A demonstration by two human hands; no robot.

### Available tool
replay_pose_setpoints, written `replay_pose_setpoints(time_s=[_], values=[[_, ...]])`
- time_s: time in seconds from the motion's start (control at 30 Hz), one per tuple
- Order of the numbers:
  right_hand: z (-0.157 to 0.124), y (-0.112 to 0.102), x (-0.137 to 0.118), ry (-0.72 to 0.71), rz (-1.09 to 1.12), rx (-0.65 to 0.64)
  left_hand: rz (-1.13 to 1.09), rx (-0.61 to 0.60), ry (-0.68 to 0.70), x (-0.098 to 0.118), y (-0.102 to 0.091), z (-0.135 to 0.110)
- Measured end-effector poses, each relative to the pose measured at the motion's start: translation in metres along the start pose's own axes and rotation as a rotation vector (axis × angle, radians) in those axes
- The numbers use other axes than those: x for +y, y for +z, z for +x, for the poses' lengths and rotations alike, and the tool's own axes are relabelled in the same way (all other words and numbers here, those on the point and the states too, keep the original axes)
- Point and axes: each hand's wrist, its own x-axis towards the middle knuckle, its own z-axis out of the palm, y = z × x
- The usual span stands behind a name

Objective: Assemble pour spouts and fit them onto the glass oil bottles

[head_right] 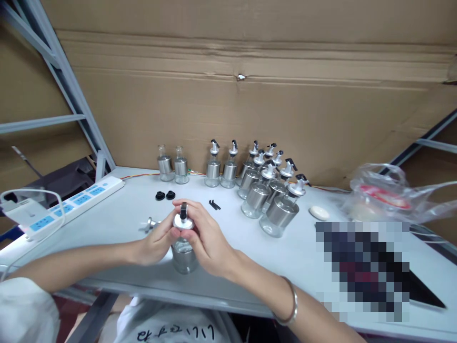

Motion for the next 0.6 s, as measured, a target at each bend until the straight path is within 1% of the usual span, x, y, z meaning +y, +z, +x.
replay_pose_setpoints(time_s=[0.13, 0.23, 0.33, 0.4, 0.6], values=[[-0.001, 0.001, -0.003, 0.015, 0.033, 0.007, -0.031, 0.034, 0.035, -0.004, 0.004, -0.002], [0.0, -0.002, -0.005, 0.007, 0.03, -0.026, -0.096, 0.038, 0.054, -0.007, 0.006, -0.003], [0.001, -0.006, -0.007, -0.014, 0.045, -0.054, -0.143, 0.099, 0.075, -0.01, 0.008, -0.005], [0.002, -0.007, -0.007, -0.035, 0.04, -0.046, -0.156, 0.127, 0.085, -0.009, 0.009, -0.006], [0.004, -0.007, -0.006, -0.044, -0.001, 0.008, -0.183, 0.059, 0.042, -0.002, 0.011, -0.004]])
